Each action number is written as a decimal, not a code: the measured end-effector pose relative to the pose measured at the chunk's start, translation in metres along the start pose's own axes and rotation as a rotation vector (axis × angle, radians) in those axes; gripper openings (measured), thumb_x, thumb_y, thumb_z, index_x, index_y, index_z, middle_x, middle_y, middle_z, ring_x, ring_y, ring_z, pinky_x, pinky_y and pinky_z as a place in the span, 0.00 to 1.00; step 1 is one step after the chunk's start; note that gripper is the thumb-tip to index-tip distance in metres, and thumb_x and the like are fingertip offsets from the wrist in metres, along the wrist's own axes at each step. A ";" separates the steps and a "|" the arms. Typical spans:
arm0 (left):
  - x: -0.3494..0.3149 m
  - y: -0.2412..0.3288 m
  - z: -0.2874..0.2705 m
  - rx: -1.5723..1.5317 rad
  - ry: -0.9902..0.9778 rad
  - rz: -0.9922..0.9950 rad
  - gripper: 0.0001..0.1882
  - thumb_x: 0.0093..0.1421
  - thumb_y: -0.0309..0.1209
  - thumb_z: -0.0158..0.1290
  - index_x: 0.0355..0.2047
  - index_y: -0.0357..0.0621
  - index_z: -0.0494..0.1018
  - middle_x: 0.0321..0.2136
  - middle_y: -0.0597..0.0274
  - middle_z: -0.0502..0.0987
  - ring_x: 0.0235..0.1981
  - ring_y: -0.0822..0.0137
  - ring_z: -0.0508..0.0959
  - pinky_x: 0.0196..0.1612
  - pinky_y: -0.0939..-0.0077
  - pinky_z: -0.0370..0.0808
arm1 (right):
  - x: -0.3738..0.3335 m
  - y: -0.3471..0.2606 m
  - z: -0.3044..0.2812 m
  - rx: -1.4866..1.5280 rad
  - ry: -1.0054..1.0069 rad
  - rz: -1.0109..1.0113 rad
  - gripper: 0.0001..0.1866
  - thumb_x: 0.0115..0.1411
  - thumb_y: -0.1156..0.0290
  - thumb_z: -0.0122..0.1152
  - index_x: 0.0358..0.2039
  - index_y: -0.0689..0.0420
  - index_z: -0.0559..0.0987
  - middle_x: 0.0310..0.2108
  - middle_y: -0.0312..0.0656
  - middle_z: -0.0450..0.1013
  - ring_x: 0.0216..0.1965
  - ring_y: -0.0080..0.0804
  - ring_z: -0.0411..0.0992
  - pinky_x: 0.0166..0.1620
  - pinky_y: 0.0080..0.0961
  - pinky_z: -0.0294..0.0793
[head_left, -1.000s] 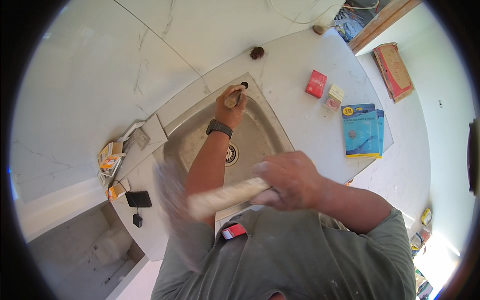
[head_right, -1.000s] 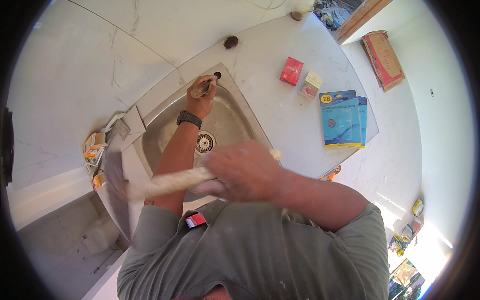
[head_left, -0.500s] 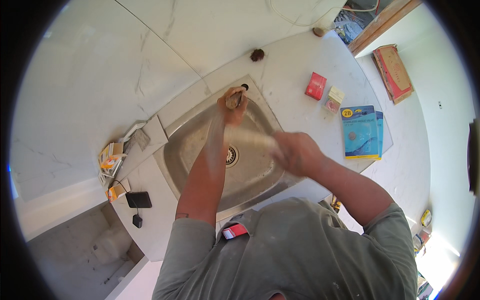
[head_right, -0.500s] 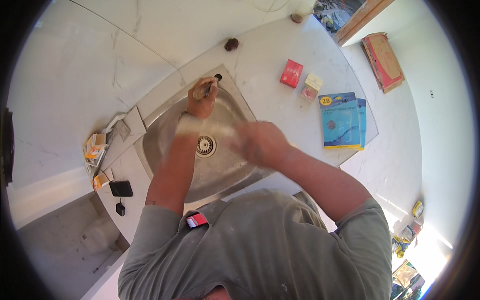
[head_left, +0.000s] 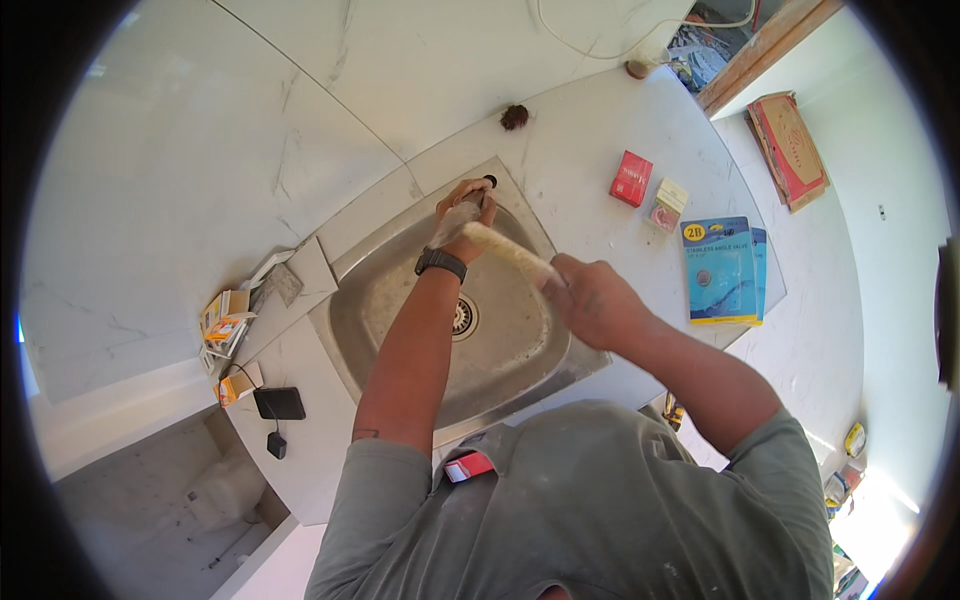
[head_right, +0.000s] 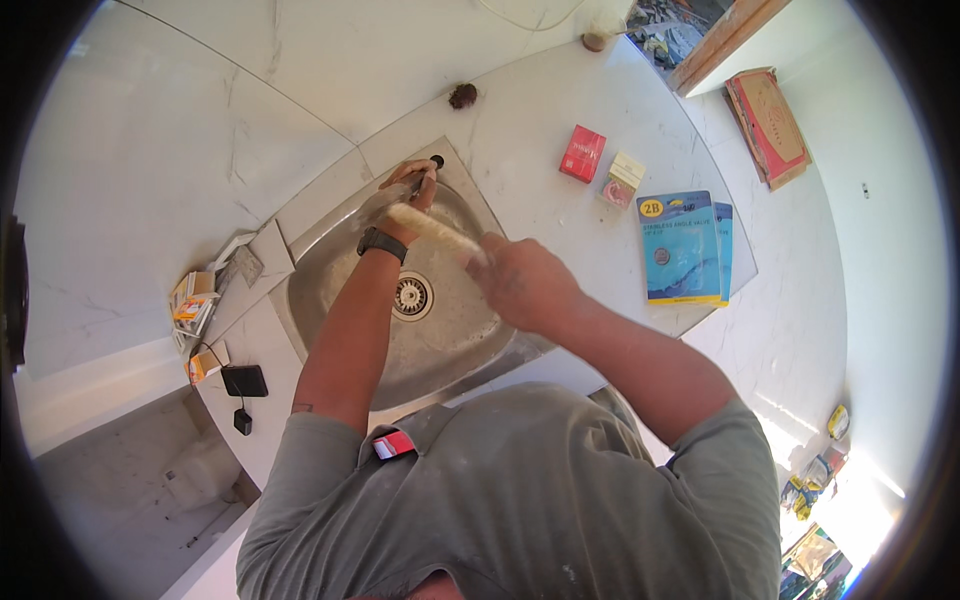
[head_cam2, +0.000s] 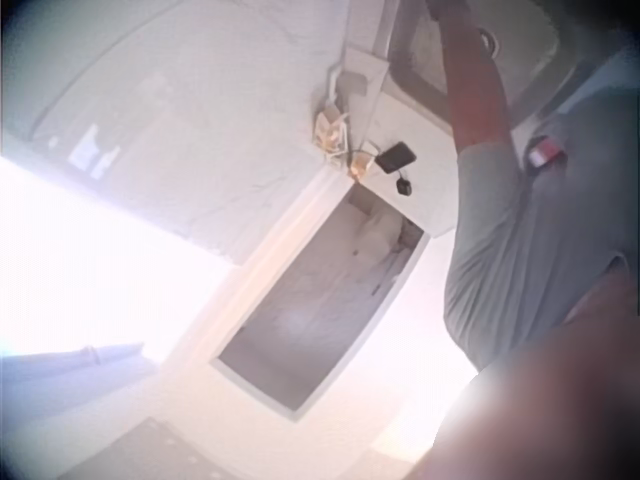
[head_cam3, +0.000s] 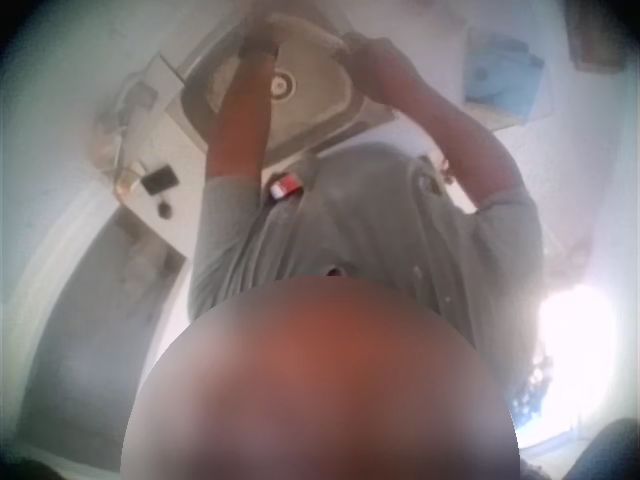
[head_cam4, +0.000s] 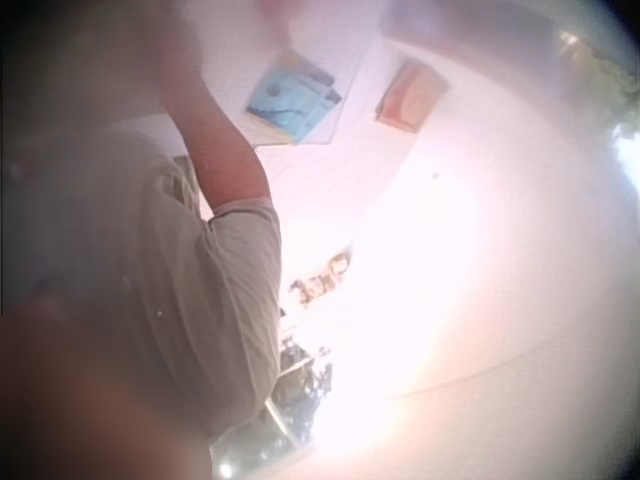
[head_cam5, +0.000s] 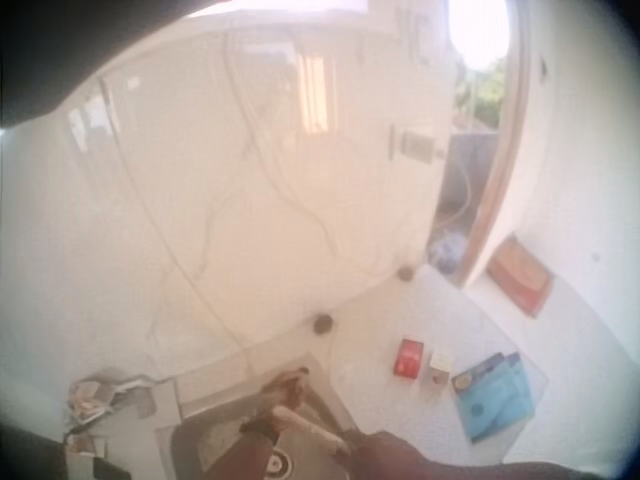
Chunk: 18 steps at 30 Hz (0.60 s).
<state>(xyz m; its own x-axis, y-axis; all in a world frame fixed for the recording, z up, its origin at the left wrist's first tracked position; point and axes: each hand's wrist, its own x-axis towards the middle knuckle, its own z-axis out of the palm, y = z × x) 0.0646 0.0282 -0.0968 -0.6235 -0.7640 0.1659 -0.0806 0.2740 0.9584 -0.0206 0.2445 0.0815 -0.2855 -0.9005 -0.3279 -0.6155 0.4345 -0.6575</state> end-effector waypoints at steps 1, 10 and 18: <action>0.000 -0.001 0.000 -0.006 -0.016 -0.006 0.10 0.63 0.27 0.59 0.44 0.38 0.78 0.34 0.64 0.81 0.37 0.77 0.77 0.43 0.79 0.75 | -0.002 -0.001 0.002 0.006 0.058 0.030 0.19 0.68 0.52 0.55 0.37 0.57 0.76 0.27 0.47 0.74 0.30 0.53 0.76 0.33 0.46 0.74; 0.003 -0.003 -0.001 0.061 -0.026 0.059 0.08 0.65 0.28 0.58 0.43 0.39 0.78 0.35 0.63 0.81 0.37 0.76 0.78 0.42 0.79 0.76 | -0.002 -0.012 -0.013 -0.116 -0.034 -0.032 0.19 0.69 0.53 0.54 0.43 0.58 0.76 0.27 0.54 0.76 0.33 0.58 0.77 0.38 0.49 0.76; 0.000 -0.003 -0.003 -0.040 -0.070 0.008 0.09 0.66 0.30 0.58 0.43 0.39 0.78 0.37 0.63 0.82 0.38 0.74 0.80 0.43 0.78 0.77 | -0.018 -0.007 -0.002 0.043 0.013 -0.436 0.21 0.70 0.51 0.53 0.44 0.59 0.76 0.28 0.56 0.78 0.36 0.57 0.78 0.39 0.50 0.76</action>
<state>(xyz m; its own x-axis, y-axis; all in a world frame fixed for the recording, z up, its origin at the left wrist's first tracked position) 0.0672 0.0262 -0.0989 -0.6768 -0.7190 0.1579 -0.0456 0.2550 0.9659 -0.0124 0.2578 0.0938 -0.0152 -0.9999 -0.0049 -0.6493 0.0136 -0.7604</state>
